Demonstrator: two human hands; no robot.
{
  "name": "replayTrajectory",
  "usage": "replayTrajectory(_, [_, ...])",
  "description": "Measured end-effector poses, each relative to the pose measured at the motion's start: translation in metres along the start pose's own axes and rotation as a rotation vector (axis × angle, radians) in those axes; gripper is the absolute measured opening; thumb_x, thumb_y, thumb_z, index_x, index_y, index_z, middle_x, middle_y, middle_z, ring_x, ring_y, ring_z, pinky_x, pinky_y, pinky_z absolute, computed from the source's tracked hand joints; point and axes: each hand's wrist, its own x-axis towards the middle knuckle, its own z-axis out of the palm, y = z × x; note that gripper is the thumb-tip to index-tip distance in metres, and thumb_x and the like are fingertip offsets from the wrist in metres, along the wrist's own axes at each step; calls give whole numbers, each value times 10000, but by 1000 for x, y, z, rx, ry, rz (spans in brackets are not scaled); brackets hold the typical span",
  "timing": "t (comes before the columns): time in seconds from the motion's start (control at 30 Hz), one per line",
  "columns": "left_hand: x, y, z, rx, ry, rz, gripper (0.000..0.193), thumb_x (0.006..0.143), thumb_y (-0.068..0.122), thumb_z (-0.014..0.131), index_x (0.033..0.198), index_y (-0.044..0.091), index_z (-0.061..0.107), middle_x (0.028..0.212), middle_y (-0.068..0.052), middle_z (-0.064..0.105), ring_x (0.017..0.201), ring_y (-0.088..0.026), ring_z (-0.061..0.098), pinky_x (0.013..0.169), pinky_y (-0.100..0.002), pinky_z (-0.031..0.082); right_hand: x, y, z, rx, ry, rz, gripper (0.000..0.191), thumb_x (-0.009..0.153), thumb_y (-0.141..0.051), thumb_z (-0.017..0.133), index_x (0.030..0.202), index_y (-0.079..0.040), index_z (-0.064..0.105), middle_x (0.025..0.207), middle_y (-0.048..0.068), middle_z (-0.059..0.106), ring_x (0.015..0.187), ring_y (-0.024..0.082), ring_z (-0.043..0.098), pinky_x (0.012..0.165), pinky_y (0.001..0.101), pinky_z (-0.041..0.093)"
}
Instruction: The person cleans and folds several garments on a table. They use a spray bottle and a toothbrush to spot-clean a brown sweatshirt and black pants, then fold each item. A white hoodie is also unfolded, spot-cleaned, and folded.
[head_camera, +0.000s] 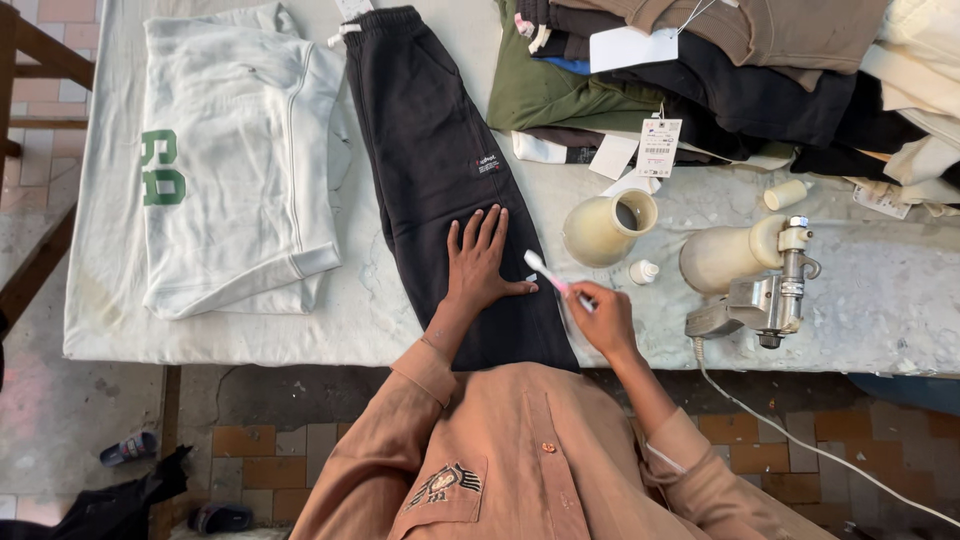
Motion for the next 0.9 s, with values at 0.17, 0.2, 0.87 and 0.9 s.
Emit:
replayTrajectory(0.17, [-2, 0, 2, -40, 34, 18, 1446, 455, 859, 791, 1594, 101, 323, 1627, -78, 359, 1507, -306, 279, 1218, -604, 110, 4, -8, 2, -20, 106, -27, 175, 922, -244, 740, 951, -77, 779, 770, 153, 722, 711, 330, 723, 619, 384, 531])
replayTrajectory(0.2, [-1, 0, 2, -40, 33, 14, 1444, 458, 860, 790, 1594, 99, 325, 1624, -78, 361, 1510, -306, 280, 1221, -603, 113, 5, -9, 3, 39, 55, 10, 184, 913, -253, 737, 944, -76, 774, 744, 148, 719, 671, 321, 727, 612, 389, 530])
replayTrajectory(0.87, [-82, 1, 17, -315, 31, 96, 349, 879, 273, 747, 1213, 178, 722, 1425, -55, 576, 1401, -291, 444, 1188, -519, 258, -32, -24, 2, -302, 138, -307, 266, 888, -118, 730, 1150, -71, 723, 985, 105, 703, 925, 307, 670, 825, 414, 540])
replayTrajectory(0.9, [-79, 1, 16, -311, 47, 90, 332, 883, 260, 746, 1203, 176, 722, 1405, -45, 590, 1387, -279, 461, 1179, -506, 276, -20, -27, 7, -201, 68, -359, 253, 921, -88, 728, 1173, -101, 744, 974, 77, 707, 915, 293, 673, 820, 401, 548])
